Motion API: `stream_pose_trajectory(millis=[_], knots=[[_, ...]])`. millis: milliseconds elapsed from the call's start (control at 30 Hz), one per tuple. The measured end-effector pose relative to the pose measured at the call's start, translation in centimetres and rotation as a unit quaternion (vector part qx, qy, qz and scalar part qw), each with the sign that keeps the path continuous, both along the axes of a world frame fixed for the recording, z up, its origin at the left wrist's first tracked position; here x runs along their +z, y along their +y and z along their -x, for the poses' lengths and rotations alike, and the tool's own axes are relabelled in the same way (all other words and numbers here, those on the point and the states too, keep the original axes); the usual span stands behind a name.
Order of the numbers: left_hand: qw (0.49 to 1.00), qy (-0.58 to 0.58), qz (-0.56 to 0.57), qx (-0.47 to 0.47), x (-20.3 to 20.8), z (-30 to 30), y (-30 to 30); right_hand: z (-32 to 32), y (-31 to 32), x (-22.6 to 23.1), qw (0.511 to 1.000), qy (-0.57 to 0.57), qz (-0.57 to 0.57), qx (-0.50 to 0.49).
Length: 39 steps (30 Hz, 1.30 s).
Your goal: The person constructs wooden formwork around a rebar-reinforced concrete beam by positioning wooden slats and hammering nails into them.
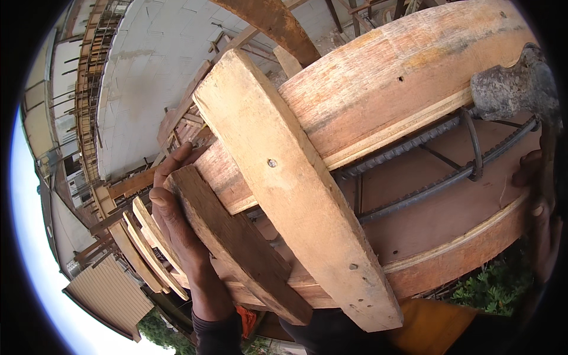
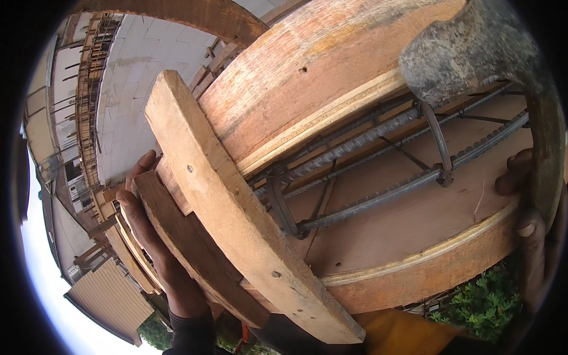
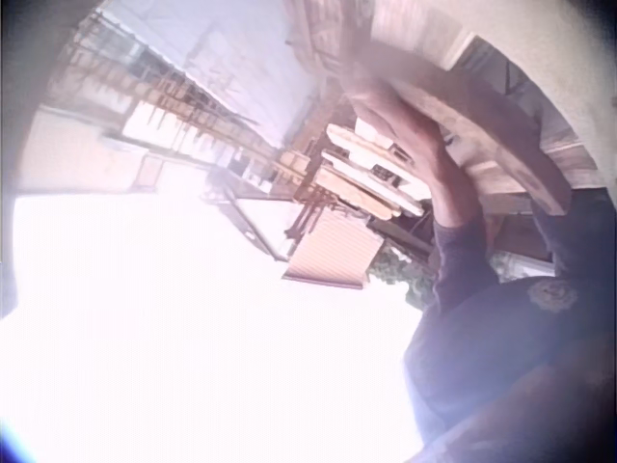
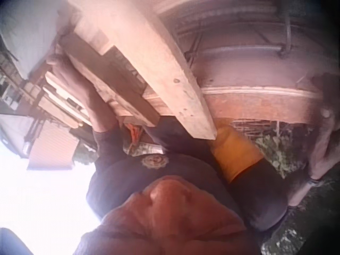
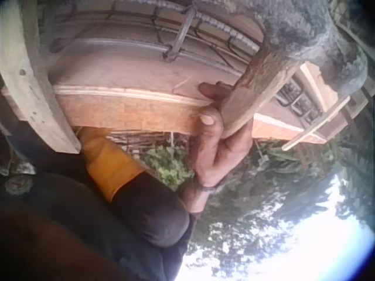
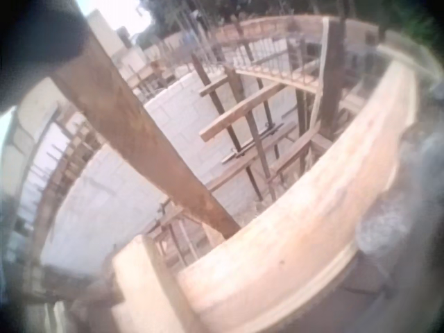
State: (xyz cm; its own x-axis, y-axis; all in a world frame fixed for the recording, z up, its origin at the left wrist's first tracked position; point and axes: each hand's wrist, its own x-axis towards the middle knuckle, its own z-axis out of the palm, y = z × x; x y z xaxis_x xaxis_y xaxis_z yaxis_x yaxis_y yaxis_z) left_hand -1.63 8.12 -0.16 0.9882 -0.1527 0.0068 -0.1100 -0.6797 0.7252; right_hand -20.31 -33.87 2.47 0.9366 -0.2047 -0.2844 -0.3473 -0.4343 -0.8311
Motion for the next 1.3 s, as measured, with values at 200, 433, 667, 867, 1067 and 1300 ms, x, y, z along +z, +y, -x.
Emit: stream_pose_trajectory(millis=[200, 433, 667, 867, 1067, 1300], knots=[[0.986, -0.168, 0.000, -0.018, 2.8, 3.9, 2.1, 0.1, 2.3, 0.7, 0.989, 0.036, 0.141, -0.016], [0.975, -0.138, -0.091, -0.147, 4.8, 13.3, 4.5, 0.7, 2.3, 1.0, 0.995, -0.002, 0.090, -0.043], [0.988, -0.097, -0.121, -0.008, 2.1, -1.2, 0.4, 1.1, 1.7, 0.5, 0.996, -0.003, 0.074, -0.054], [0.988, -0.057, -0.145, 0.001, -0.2, -1.1, 2.0, 1.0, 2.2, 0.8, 0.994, -0.012, 0.093, -0.058], [0.981, -0.118, -0.148, -0.031, -0.6, -1.1, 1.4, 1.4, 2.0, 0.0, 0.993, -0.045, 0.103, -0.030], [0.983, -0.129, -0.128, -0.031, -1.4, -1.5, 1.7, 1.2, 1.9, 0.5, 0.993, -0.031, 0.109, -0.018]])
